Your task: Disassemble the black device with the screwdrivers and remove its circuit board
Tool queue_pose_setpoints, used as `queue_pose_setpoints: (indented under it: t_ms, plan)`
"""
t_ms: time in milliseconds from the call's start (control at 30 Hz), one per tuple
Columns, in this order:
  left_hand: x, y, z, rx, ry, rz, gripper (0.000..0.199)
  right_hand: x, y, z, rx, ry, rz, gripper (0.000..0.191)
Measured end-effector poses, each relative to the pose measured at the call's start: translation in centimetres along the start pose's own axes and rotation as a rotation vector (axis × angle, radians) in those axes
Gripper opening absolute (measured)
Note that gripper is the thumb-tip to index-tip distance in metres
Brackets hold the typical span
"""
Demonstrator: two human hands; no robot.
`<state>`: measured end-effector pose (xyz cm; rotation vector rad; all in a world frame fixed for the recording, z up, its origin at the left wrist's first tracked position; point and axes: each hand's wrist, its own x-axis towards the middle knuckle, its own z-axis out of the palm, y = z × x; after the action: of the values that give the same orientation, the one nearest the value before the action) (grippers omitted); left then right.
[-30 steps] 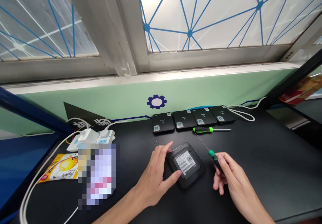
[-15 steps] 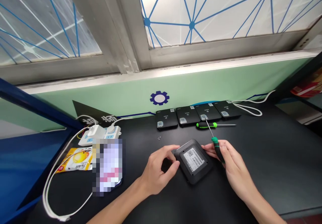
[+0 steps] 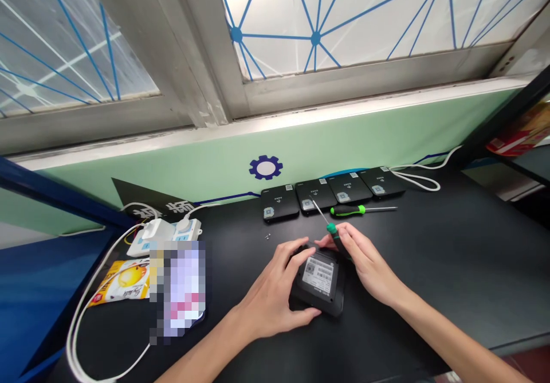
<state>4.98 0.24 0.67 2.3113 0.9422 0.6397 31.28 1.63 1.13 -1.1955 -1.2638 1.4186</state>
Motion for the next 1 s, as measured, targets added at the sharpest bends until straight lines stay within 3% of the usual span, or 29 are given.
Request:
queue_pose_setpoints:
  t_ms: [100,200,400,667,800,1000]
  plan:
    - [0.1,0.1,0.0,0.024,-0.003,0.016,0.128,1.3,-0.5,0.6,0.042,-0.073,-0.033,0.051]
    - [0.1,0.2,0.2,0.062,0.004,0.022,0.127,2.5,-0.7,0.8,0.067,-0.048,-0.075,0.049]
    - [0.1,0.0,0.7,0.125,0.034,-0.027,0.123,4.2,-1.0,-0.8,0.101,-0.057,-0.074,0.044]
    - [0.4,0.2,0.7,0.185,0.021,-0.079,0.109,4.1,-0.1,-3.4,0.219,-0.024,0.048,0.045]
    - [1.0,0.6,0.8,0.204,-0.017,-0.102,0.106,4.0,0.2,-3.7,0.296,-0.015,0.081,0.052]
    - [2.3,0.5,1.2,0.255,-0.033,-0.009,0.099,4.3,0.0,-3.5,0.329,-0.010,0.095,0.055]
